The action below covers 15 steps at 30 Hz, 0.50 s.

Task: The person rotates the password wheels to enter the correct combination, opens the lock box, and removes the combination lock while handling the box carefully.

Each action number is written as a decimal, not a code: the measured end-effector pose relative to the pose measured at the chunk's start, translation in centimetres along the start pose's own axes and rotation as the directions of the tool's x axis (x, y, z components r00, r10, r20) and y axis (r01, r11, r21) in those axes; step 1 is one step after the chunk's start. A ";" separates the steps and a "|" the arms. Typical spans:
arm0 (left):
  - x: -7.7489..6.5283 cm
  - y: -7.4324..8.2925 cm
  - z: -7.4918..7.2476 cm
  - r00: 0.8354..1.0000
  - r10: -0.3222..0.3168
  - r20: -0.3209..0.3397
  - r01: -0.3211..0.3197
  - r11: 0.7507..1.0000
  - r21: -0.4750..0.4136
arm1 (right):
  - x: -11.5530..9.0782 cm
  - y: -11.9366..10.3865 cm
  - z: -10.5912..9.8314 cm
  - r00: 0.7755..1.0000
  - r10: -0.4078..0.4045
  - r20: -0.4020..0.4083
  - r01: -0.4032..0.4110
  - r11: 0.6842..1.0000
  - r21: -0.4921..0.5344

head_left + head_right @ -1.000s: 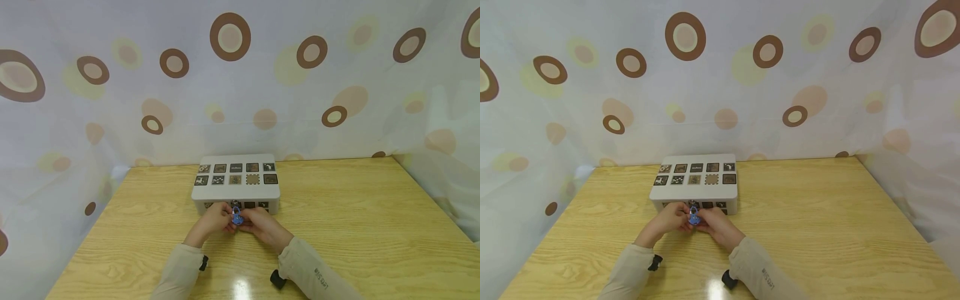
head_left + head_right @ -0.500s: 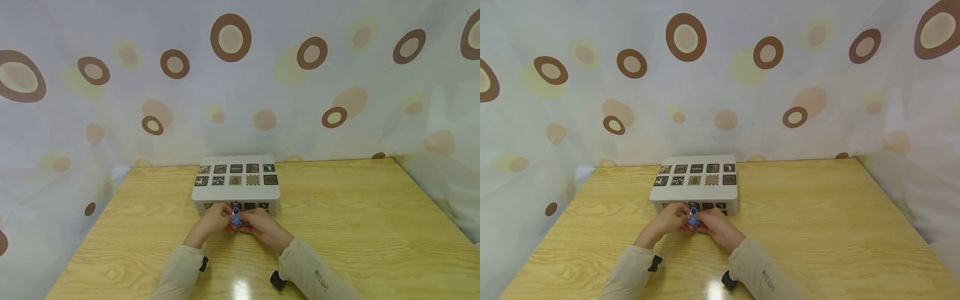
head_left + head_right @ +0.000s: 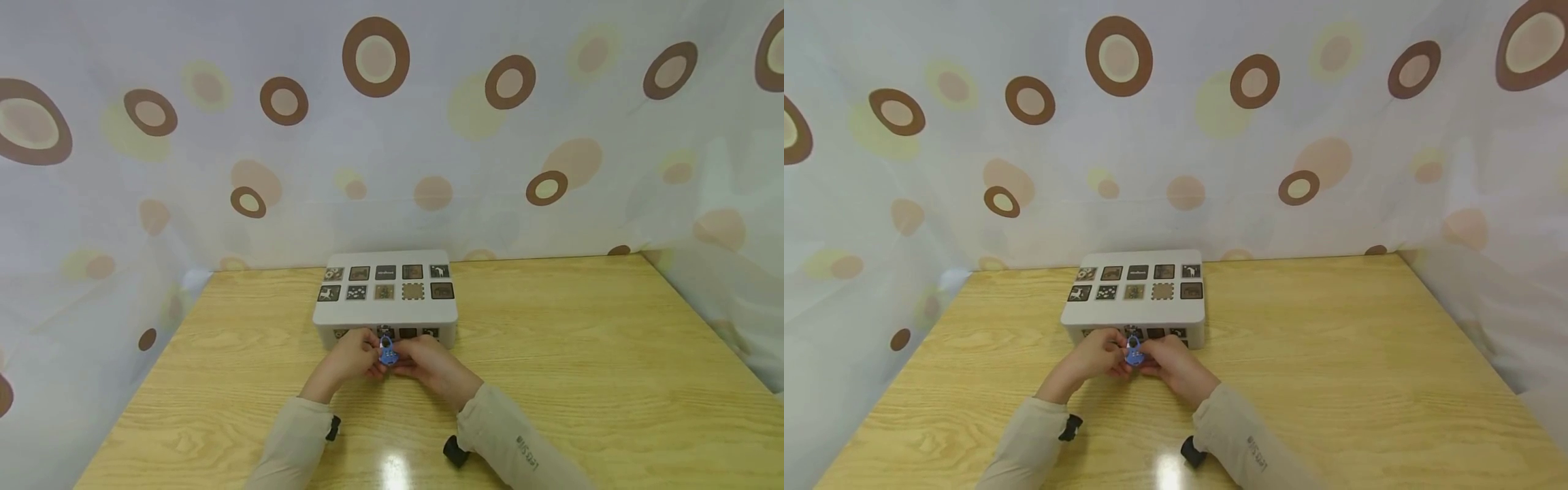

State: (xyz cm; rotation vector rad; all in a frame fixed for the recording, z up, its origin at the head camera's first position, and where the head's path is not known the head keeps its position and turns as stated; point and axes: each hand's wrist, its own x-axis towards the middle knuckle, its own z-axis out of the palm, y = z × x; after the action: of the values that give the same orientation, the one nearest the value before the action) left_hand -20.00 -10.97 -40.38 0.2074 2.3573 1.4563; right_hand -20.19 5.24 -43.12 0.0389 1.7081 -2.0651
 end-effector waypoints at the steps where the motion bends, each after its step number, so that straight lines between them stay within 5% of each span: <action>1: 0.0 0.0 0.0 1.000 0.002 0.001 -0.002 1.000 0.001 | 0.0 -0.1 0.0 1.000 0.007 -0.002 -0.007 1.000 -0.001; 15: 0.0 0.1 0.0 1.000 0.007 -0.004 -0.007 1.000 0.021 | 0.2 -0.2 -0.3 0.999 0.034 0.004 -0.034 0.998 -0.051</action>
State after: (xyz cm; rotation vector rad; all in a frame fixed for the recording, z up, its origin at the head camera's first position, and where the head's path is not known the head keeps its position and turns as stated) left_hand -20.03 -10.94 -40.28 0.2182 2.3785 1.4369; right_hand -20.54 5.45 -43.08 0.0465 1.7451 -1.9945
